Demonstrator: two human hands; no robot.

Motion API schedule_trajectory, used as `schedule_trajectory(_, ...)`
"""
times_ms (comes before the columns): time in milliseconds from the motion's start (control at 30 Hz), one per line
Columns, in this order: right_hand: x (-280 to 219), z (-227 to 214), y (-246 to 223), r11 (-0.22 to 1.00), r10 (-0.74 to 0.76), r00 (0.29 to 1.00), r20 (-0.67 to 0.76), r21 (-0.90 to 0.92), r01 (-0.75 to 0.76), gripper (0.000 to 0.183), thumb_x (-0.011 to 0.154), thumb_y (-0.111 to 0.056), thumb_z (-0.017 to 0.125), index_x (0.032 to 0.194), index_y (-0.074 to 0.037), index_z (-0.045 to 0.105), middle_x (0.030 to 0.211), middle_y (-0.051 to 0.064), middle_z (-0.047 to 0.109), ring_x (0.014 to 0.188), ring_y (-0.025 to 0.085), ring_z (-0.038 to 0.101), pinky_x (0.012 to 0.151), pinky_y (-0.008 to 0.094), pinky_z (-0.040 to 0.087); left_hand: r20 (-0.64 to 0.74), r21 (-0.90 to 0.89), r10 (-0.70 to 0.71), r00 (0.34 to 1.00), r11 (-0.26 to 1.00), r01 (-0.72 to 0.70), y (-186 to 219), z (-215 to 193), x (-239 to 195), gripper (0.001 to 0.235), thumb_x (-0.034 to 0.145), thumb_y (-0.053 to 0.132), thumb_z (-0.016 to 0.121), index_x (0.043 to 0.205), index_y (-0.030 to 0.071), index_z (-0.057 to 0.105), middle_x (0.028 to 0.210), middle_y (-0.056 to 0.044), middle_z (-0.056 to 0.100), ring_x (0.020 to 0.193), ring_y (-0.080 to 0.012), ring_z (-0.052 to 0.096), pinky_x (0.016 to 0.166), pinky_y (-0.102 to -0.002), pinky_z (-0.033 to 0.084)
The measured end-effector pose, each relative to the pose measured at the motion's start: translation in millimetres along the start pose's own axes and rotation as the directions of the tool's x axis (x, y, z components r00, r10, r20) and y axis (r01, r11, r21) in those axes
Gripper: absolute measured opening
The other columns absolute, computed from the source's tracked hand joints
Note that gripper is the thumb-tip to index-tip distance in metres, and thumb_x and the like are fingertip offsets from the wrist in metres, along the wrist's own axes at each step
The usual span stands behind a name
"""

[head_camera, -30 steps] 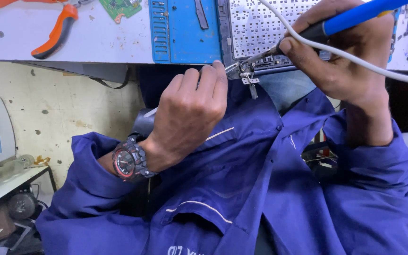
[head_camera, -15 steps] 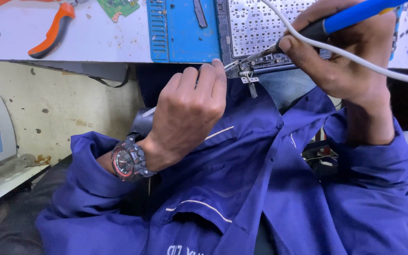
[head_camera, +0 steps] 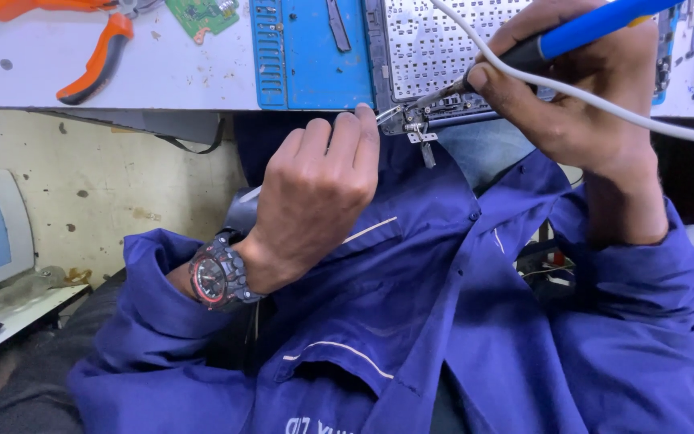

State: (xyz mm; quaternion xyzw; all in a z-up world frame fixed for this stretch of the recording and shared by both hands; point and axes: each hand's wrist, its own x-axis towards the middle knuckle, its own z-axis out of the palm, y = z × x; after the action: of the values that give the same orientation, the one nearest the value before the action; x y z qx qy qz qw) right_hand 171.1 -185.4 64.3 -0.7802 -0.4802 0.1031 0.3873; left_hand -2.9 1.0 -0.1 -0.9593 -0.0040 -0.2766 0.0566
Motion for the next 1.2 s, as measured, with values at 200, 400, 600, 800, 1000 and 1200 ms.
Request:
schedule_trajectory(200,4.4,-4.6,12.2,0.966,0.06,0.998,-0.018,0.254,-0.053,0.015,0.113,0.008,0.071,0.114,0.016,0.059,0.074,0.016,0.054,0.056,0.016,0.05,0.053,0.026,0.038,-0.086,-0.014,0.007,0.996,1.0,-0.009,-5.8,-6.5,4.3,0.016,0.103,0.003,0.061,0.113,0.006,0.074,0.083,-0.001,0.057,0.063,-0.0153,0.042,0.055,-0.029,0.034)
schedule_trajectory(400,4.0,-22.5,16.8,0.955,0.032,0.999,0.026,0.293,-0.038,0.015,0.109,0.007,0.071,0.106,0.018,0.061,0.075,0.019,0.057,0.054,0.018,0.051,0.05,0.024,0.039,-0.128,-0.06,0.011,0.992,0.998,-0.018,-7.1,-5.0,5.7,0.019,0.102,0.001,0.059,0.113,0.004,0.074,0.081,-0.003,0.058,0.063,-0.0169,0.044,0.054,-0.03,0.037)
schedule_trajectory(600,-18.3,-32.1,48.0,0.613,0.266,0.964,0.023,0.768,-0.187,0.018,0.091,-0.012,0.075,0.099,-0.005,0.06,0.055,0.002,0.052,0.04,0.005,0.05,0.035,0.014,0.037,-0.126,-0.152,0.017,0.992,0.988,-0.036,-8.2,-7.8,6.3,0.039,0.093,0.0,0.053,0.128,0.0,0.071,0.078,-0.003,0.053,0.063,-0.0212,0.048,0.056,-0.034,0.041)
schedule_trajectory(800,-45.9,-22.2,100.5,0.214,0.375,0.924,0.073,0.963,-0.162,0.019,0.088,-0.004,0.074,0.101,-0.003,0.06,0.048,0.007,0.042,0.033,0.01,0.035,0.032,0.021,0.03,-0.164,0.013,0.011,0.986,1.0,-0.009,-9.7,-1.8,-3.4,0.038,0.1,0.018,0.07,0.138,0.012,0.072,0.084,0.006,0.066,0.066,-0.0161,0.059,0.064,-0.027,0.049)
schedule_trajectory(1000,-59.6,-18.4,97.2,0.156,0.189,0.98,0.055,0.984,-0.085,0.016,0.092,0.001,0.069,0.102,-0.001,0.057,0.052,0.005,0.047,0.035,0.009,0.038,0.032,0.018,0.033,-0.396,-0.368,-0.152,0.906,0.93,-0.005,-30.2,124.4,-38.4,0.032,0.104,0.013,0.071,0.13,-0.001,0.081,0.07,-0.012,0.062,0.051,-0.026,0.048,0.057,-0.04,0.043)
schedule_trajectory(1200,-63.1,-16.3,109.2,0.157,0.247,0.966,0.079,0.98,-0.12,0.019,0.092,0.004,0.064,0.111,0.003,0.058,0.05,0.006,0.048,0.033,0.01,0.04,0.033,0.019,0.033,-0.181,-0.266,-0.075,0.981,0.964,0.025,-36.2,108.0,-38.3,0.041,0.101,0.017,0.067,0.141,0.006,0.072,0.072,-0.01,0.067,0.051,-0.0242,0.054,0.052,-0.036,0.047)
